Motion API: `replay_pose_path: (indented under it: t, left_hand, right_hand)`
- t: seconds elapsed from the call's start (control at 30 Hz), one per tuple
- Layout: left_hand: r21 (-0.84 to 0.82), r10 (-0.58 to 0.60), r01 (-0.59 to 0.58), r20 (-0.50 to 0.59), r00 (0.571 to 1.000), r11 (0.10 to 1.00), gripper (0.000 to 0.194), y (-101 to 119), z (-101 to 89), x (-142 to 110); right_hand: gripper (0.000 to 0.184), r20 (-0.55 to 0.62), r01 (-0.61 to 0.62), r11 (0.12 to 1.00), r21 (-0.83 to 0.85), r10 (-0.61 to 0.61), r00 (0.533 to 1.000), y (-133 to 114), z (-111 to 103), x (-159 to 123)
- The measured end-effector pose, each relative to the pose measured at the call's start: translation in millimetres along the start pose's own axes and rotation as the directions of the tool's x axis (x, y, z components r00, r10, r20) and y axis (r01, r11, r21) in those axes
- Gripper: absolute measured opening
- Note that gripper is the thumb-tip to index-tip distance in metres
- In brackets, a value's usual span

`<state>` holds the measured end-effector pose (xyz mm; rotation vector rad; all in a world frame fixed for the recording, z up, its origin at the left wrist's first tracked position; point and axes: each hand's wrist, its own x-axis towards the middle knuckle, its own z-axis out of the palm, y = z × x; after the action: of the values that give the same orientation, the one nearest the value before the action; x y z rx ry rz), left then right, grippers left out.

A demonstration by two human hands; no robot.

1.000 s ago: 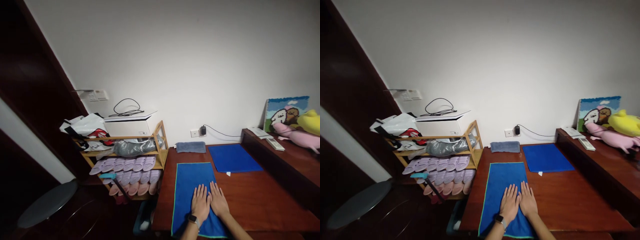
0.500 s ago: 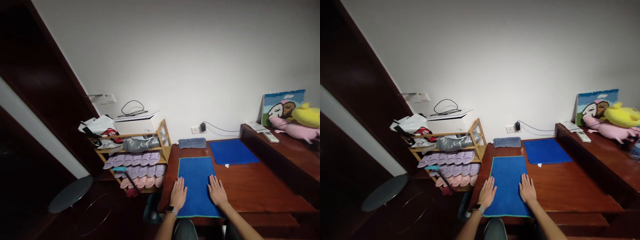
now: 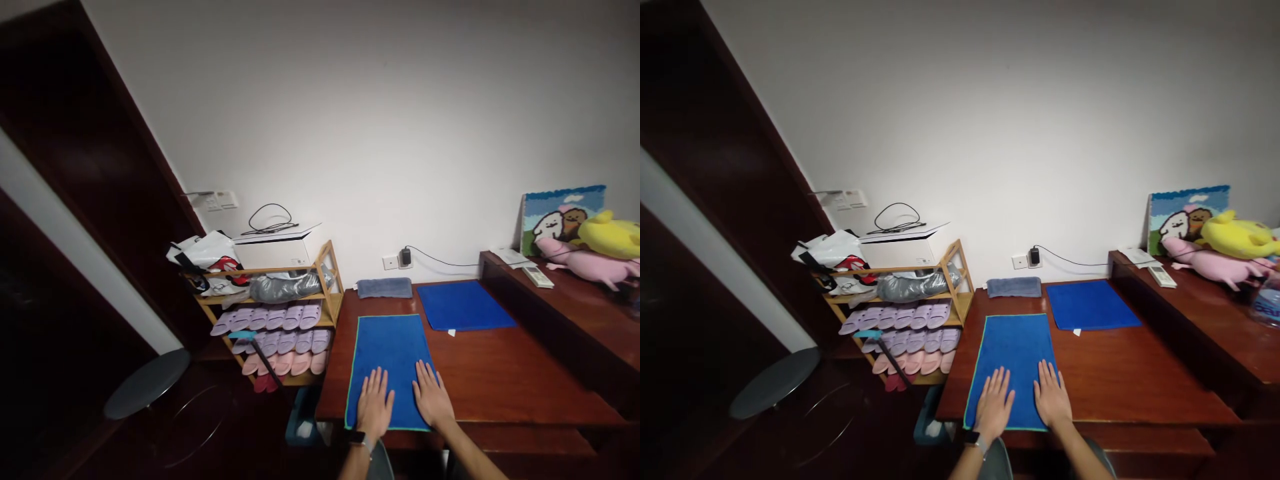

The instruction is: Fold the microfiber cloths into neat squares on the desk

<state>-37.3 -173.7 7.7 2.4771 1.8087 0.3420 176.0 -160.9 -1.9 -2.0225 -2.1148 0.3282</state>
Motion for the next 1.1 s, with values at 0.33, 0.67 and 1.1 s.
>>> replay_pose_path:
  t: [0.33, 0.67, 1.1]
  left_hand:
    - [0.054, -0.079, 0.082, -0.053, 0.995, 0.995, 0.059, -64, -20.1, -37]
    - [-0.064, -0.065, 0.048, -0.296, 0.953, 0.997, 0.043, -64, -2.3, -111]
    - [-0.117, -0.043, 0.001, -0.356, 0.934, 0.993, 0.042, -72, -29.2, -99]
  right_hand:
    - [0.069, -0.013, 0.006, 0.999, 0.042, -0.006, 1.0, 11, -5, -9]
    - [0.052, -0.245, 0.243, 0.954, 0.177, -0.197, 0.949, 53, -4, -93]
    - [0.041, -0.276, 0.372, 0.912, 0.173, -0.318, 0.907, 71, -17, -99]
